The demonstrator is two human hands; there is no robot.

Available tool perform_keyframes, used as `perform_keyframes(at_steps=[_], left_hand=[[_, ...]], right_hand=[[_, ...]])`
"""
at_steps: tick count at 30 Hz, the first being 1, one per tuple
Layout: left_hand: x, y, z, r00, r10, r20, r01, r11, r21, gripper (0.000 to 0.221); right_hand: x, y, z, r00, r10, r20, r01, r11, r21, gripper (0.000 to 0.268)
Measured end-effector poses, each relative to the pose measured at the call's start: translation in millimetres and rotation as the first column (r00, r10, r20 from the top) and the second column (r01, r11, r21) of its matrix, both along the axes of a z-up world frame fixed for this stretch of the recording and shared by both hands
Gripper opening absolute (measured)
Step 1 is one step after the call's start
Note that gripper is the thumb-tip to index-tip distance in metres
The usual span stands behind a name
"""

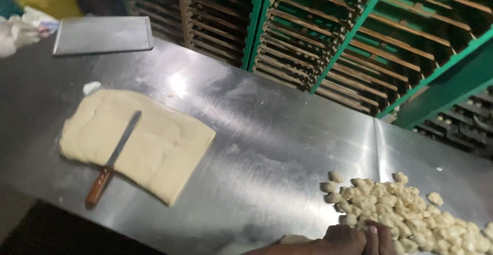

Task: Manually pinching and pulling off small portions of dough from a larger strip to create uniform dough balls.

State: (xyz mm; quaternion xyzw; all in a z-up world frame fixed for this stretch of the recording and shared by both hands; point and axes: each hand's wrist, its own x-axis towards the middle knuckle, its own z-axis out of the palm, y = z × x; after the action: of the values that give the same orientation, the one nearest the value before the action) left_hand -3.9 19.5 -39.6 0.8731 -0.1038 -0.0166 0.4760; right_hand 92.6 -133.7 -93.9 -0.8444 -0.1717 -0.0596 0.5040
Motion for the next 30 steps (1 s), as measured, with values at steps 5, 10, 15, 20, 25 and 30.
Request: perform_keyframes(at_steps=[5, 10, 15, 20, 25, 30], left_hand=[[58.1, -35.4, 19.2, 0.996, 0.088, -0.027, -0.072, 0.931, 0.357, 0.032], [62.4, -48.8, 8.3, 0.979, 0.191, -0.074, -0.146, 0.902, 0.407, 0.033], [127.6, -7.2, -143.1, 0.863, 0.494, -0.105, -0.378, 0.769, 0.515, 0.024], [73.4, 13.2, -75.4, 0.870, 0.461, 0.175, -0.490, 0.769, 0.410, 0.058], [22.6, 3.8, 2.5, 0.951, 0.251, 0.179, -0.252, 0.968, -0.021, 0.093], [12.4, 11.9, -45.2, 0.912, 0.408, 0.040, -0.406, 0.913, -0.047, 0.026]], right_hand=[[62.2, -63.7, -41.0, 0.914, 0.125, 0.385, 0.040, 0.918, -0.394, 0.021], [134.1, -145.6, -212.2, 0.935, 0.351, -0.051, -0.345, 0.933, 0.104, 0.032], [46.0, -132.2, -175.9, 0.737, 0.505, -0.448, -0.426, 0.863, 0.272, 0.024], [49.1, -50.4, 28.9, 0.878, 0.464, -0.116, -0.473, 0.805, -0.358, 0.025], [64.7, -25.4, -13.4, 0.882, 0.426, 0.203, -0.303, 0.842, -0.447, 0.040], [57.7, -21.0, 41.1, 0.843, 0.435, -0.316, -0.486, 0.867, -0.105, 0.031]])
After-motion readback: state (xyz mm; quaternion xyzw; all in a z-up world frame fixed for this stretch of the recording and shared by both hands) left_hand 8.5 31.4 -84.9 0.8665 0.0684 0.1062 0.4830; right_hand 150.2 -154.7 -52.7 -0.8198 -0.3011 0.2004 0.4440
